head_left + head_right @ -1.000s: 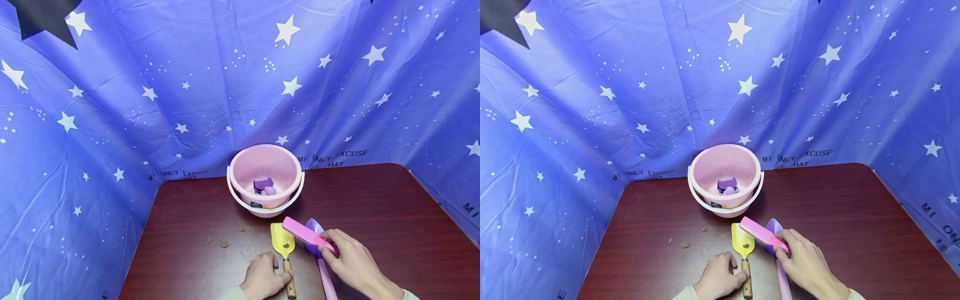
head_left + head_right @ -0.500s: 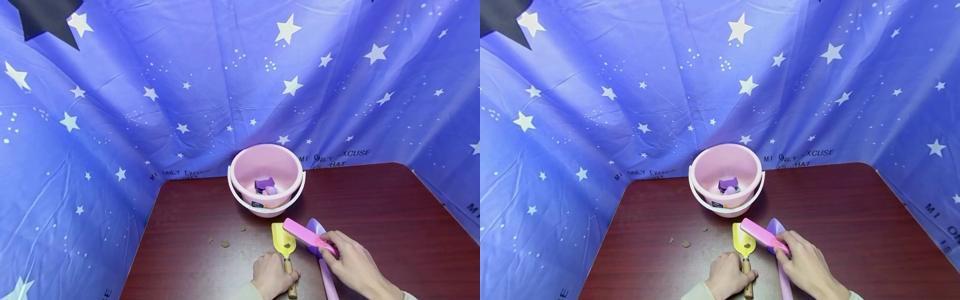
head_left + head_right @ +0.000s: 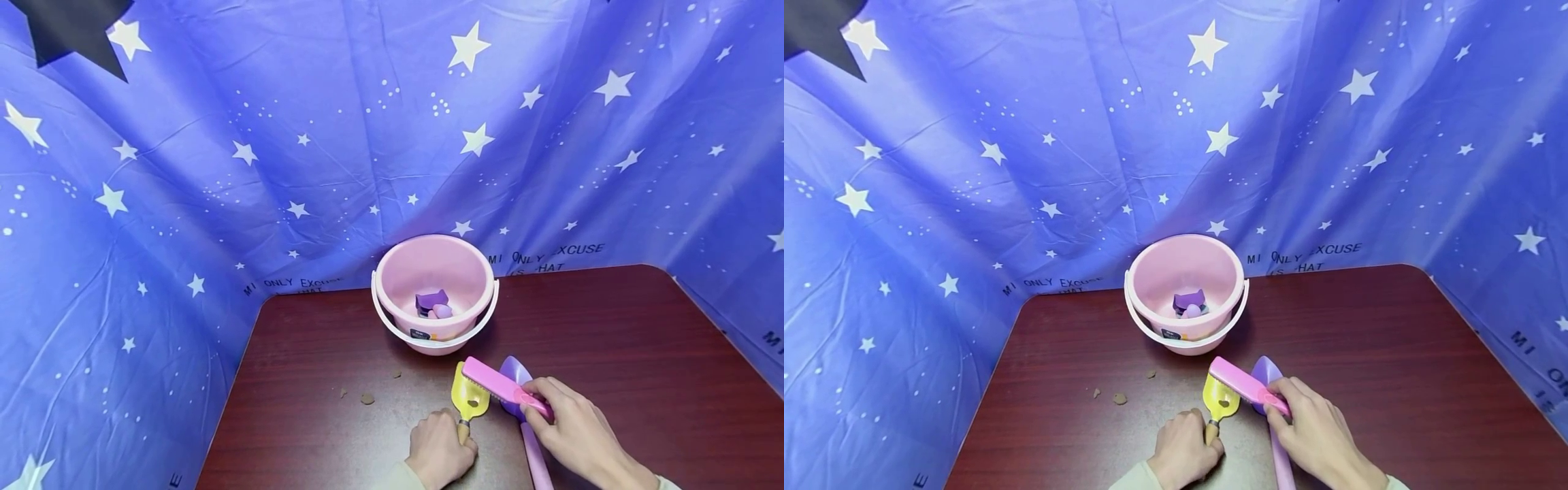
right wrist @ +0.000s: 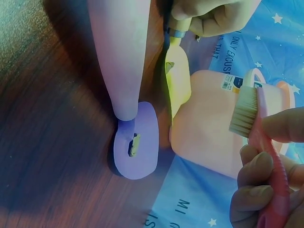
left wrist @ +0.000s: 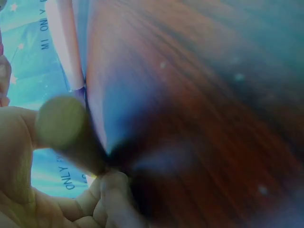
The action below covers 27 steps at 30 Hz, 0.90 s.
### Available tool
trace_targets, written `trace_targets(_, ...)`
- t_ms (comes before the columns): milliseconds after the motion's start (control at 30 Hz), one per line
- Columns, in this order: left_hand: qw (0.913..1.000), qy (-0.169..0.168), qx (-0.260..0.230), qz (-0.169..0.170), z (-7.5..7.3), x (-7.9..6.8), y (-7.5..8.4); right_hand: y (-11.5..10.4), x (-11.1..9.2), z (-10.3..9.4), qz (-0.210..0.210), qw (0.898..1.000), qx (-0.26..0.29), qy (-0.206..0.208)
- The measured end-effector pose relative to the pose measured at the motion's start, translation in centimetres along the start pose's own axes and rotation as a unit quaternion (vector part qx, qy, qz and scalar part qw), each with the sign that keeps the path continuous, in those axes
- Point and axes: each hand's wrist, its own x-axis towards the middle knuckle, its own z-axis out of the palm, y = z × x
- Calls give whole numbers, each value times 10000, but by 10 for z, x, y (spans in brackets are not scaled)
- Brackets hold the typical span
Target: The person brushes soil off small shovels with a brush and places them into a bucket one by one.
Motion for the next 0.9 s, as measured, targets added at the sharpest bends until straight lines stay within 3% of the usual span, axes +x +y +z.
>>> trace_targets(500,9983,-152,-559,62,-5,-4,-15,-1,-1,1,75,10000,-3,-48)
trace_targets(733,9927,-421,-1116,-201,-6,-6,-24,-2,-1,1,72,10000,16,-58)
trace_targets(900,9902,-433,-1296,-291,-7,-8,-31,-3,-1,2,60,10000,11,-52)
